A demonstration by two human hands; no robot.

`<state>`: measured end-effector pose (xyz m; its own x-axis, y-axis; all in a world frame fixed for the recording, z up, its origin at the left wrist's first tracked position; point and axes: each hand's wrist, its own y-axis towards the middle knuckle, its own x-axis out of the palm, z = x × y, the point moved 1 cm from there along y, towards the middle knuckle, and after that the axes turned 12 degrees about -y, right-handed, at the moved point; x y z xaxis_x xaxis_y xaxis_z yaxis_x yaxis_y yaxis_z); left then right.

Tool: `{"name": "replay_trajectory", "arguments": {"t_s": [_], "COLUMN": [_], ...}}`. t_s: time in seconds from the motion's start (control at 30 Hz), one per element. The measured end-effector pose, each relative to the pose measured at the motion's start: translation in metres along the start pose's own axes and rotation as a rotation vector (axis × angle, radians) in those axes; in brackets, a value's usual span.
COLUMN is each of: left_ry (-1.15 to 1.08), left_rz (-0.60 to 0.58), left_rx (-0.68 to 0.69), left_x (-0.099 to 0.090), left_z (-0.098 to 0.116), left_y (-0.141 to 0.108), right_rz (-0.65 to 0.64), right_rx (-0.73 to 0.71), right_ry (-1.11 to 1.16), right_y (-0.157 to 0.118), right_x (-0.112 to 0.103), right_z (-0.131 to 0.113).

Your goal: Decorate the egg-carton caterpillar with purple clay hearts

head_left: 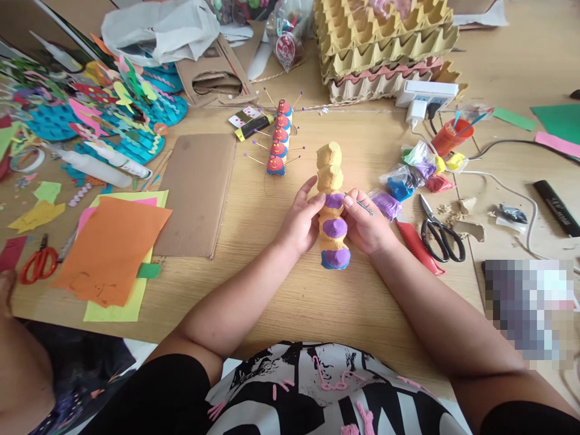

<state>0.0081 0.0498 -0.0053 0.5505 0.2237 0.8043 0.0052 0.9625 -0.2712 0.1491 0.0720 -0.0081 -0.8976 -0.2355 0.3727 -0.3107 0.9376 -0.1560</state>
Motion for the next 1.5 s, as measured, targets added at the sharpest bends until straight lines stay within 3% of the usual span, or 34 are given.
{"name": "replay_trajectory", "arguments": {"t_s": [0.27, 0.5, 0.73, 0.93, 1.13, 1.33, 1.5], "left_ry": [-0.041, 0.029, 0.055, 0.028, 0.061, 0.205, 0.306], "left_rz": [0.017, -0.006, -0.025, -0.016, -0.023, -0.114, -0.114], "left_rx": [-0.020, 0.018, 0.033, 0.026, 0.067, 0.185, 0.258], "left_x": [0.007, -0.002, -0.011, -0.005, -0.003, -0.009, -0.009], "left_z": [0.002, -0.001, -0.003, -0.001, 0.001, 0.000, -0.002], "left_y": [-0.002, 0.001, 0.005, 0.003, 0.003, 0.005, 0.002], "right_rz": [0.037, 0.078, 0.068, 0.047, -0.003, 0.026, 0.059], "right_rx": [-0.092, -0.196, -0.207, -0.189, -0.259, -0.243, -0.281], "right_ry": [-0.133, -0.303, -0.331, -0.311, -0.694, -0.865, -0.985], "right_y": [0.003, 0.008, 0.007, 0.006, 0.001, 0.002, 0.003], "right_x": [-0.004, -0.013, -0.011, -0.010, -0.018, -0.019, -0.019], "right_z": [0.000, 0.005, 0.002, -0.002, -0.020, -0.027, -0.024]}}
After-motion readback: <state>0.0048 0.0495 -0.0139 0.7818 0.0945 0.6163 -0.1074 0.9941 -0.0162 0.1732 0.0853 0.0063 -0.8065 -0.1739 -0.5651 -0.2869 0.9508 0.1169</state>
